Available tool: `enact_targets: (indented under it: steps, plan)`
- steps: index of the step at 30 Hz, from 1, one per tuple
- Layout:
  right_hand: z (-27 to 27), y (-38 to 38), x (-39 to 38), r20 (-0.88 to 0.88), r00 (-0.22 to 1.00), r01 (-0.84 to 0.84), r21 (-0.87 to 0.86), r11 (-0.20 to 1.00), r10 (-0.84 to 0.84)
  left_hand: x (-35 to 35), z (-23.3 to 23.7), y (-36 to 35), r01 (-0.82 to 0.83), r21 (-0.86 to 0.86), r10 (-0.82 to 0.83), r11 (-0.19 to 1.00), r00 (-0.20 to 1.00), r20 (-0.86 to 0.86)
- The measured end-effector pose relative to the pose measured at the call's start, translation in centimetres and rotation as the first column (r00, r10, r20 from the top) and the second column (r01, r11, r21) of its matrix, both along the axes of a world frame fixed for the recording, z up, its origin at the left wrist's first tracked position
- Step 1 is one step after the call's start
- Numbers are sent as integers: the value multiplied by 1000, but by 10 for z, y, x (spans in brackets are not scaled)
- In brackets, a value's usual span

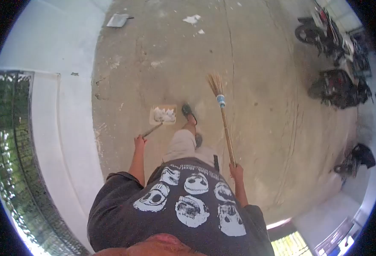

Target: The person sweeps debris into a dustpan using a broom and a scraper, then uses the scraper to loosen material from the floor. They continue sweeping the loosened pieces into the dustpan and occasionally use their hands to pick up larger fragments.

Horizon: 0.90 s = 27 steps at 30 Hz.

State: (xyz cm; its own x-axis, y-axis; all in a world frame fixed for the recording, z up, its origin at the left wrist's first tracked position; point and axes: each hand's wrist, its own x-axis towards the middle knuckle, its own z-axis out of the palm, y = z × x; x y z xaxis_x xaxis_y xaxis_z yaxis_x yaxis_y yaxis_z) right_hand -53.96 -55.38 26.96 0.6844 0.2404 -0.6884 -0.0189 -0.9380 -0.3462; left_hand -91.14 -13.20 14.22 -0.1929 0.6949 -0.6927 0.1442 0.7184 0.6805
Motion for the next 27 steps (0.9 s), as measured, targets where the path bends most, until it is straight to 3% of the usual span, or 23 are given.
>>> enact_targets:
  steps: [3, 6, 7, 9, 10, 12, 14, 19, 23, 27]
  plan:
    - [29, -24, -53, -73, 983, 164, -33, 986, -166, -11, 22, -9, 69, 54, -68, 996, 998, -15]
    - [35, -58, -85, 231, 973, 54, -224, 973, 0, -18, 35, -15, 143, 108, -136, 984, 988, -69]
    - [36, -66, -88, 227, 974, 57, -227, 972, -4, -21, 38, -16, 204, 125, -190, 971, 975, -116]
    - [36, -74, -80, 425, 897, -18, -241, 970, 122, -23, 37, -15, 198, 108, -186, 974, 976, -111]
    - [26, -75, -71, 372, 912, -51, -323, 945, 176, -26, 36, -16, 189, 91, -180, 978, 979, -100]
    - [-14, -83, -40, 89, 959, -212, -396, 894, 267, -25, 46, -18, 223, 60, -213, 973, 967, -137]
    - [-12, -50, -21, 26, 919, -358, -371, 857, 394, -28, 47, -22, 242, 39, -233, 970, 959, -161]
    - [-21, -39, -35, 62, 917, -330, -434, 838, 393, -53, 34, -30, 160, 40, -158, 986, 986, -50]
    - [-1, -11, -61, 160, 941, -213, -408, 888, 299, -91, 33, -55, 203, 13, -201, 979, 975, -93]
    - [-21, 20, -88, 202, 926, -230, -365, 902, 318, -143, 16, -70, 162, -55, -165, 985, 984, -64]
